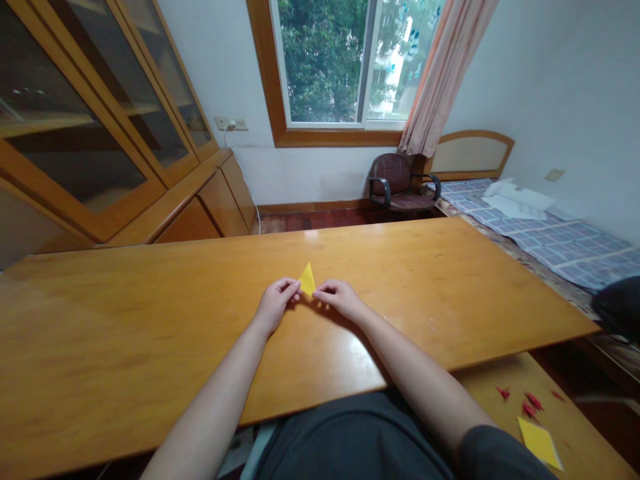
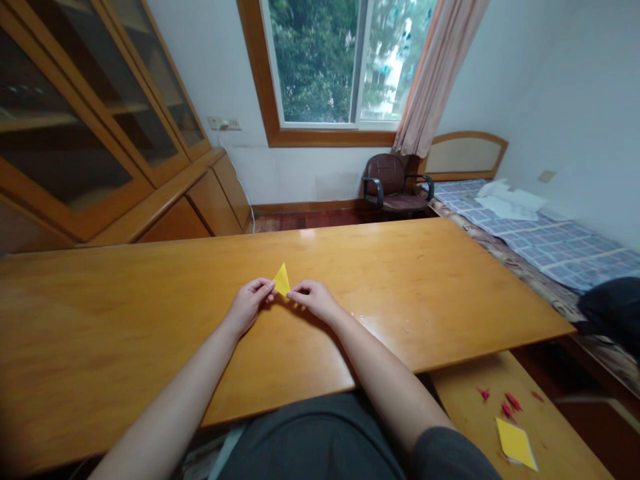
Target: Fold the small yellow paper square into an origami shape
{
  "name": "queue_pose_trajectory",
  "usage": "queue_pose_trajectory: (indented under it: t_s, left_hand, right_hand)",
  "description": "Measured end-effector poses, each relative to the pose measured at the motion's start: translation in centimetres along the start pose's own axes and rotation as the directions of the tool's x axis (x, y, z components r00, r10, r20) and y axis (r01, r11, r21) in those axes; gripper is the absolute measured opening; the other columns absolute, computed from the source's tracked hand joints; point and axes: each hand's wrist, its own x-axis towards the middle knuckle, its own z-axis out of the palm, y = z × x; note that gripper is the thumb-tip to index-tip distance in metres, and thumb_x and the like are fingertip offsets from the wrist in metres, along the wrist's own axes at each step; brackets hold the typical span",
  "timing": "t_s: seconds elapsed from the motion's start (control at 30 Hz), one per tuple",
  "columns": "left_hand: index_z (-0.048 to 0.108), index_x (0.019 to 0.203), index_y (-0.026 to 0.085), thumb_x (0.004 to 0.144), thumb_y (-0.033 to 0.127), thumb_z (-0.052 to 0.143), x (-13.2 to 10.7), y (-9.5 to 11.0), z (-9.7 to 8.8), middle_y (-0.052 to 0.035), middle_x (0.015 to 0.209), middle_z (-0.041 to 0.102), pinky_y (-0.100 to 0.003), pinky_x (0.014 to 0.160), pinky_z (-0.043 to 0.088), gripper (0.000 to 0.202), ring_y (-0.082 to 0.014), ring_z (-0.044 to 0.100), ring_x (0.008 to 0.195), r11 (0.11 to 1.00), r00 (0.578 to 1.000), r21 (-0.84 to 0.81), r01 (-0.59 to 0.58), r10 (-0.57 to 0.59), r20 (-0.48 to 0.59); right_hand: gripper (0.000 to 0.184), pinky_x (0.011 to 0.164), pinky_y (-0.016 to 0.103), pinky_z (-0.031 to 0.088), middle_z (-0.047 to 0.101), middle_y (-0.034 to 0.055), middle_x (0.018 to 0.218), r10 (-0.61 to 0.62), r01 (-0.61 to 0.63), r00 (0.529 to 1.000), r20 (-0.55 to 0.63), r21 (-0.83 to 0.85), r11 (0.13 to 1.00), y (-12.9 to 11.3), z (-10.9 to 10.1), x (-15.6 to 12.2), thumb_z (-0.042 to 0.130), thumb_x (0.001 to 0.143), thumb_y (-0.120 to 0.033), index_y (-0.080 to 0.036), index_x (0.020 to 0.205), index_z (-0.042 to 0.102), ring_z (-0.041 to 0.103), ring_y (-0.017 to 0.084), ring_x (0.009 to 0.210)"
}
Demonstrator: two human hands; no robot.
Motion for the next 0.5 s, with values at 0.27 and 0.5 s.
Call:
queue_pose_trajectory:
  t_s: [0.27, 0.5]
  left_hand:
    - [0.068, 0.074, 0.017, 0.076, 0.052, 0.071, -0.2, 0.4, 0.1, -0.0008, 0.064, 0.063, -0.023, 0.057, 0.040, 0.035, -0.0117, 0.053, 0.057, 1.000, 1.000, 0.024, 0.004, -0.005, 0.030]
    - [0.068, 0.075, 0.016, 0.076, 0.052, 0.069, -0.5, 0.8, 0.6, 0.0004, 0.062, 0.061, -0.023, 0.054, 0.039, 0.035, -0.0120, 0.052, 0.055, 0.989, 0.993, 0.149, 0.014, -0.032, 0.116]
  right_hand:
    - [0.031, 0.056, 0.023, 0.041, 0.065, 0.0005, 0.066, -0.016, 0.017, 0.999, -0.029, 0.023, 1.000, -0.5, 0.1, -0.2, 0.068, 0.080, -0.045, -0.015, 0.077, 0.068, 0.057, 0.011, 0.058]
    - [0.032, 0.056, 0.023, 0.038, 0.061, -0.0016, 0.061, -0.015, 0.018, 0.999, -0.049, 0.050, 0.999, -1.0, 0.1, -0.4, 0.065, 0.080, -0.046, -0.015, 0.073, 0.065, 0.053, 0.011, 0.054]
